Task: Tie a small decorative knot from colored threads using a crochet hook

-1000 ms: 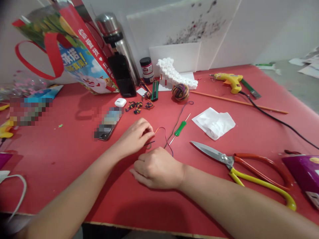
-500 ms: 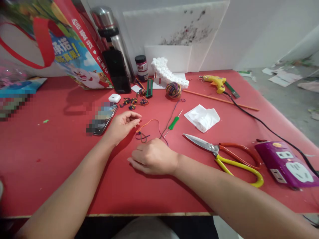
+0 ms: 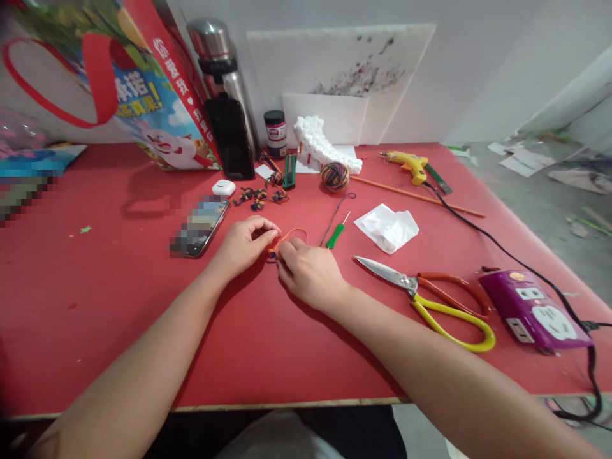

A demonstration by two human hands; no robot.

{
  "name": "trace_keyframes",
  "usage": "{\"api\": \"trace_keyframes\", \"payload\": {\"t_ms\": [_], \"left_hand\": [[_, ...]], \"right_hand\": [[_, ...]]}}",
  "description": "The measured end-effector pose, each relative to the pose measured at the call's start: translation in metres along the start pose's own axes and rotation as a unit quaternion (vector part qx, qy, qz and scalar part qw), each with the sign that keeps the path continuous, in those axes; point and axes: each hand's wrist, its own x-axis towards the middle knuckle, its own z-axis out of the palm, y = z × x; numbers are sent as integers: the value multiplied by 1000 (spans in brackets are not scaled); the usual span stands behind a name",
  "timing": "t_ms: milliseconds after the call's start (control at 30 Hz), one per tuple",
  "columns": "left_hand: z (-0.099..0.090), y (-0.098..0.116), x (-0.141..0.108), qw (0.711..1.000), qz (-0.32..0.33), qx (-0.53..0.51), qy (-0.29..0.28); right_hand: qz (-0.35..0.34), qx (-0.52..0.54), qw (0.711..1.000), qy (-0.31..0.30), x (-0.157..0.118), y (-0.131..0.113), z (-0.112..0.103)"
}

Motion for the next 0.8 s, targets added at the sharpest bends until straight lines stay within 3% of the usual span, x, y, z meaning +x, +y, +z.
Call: {"api": "trace_keyframes", "payload": {"t_ms": [267,467,600,800], "left_hand": [[1,2,-3,1000,10,17,-16],[-5,8,-3,996,24,68,-56],[-8,15,-7,988,32,97,-116],[-5,19,-12,980,52,126,-141]], "right_hand": [[-27,159,983,88,0,21,-8],[-38,108,989,96,2,31,-15],[-2,83,989,120,4,39,-24],[64,36,990,124,8,44,-46]]}}
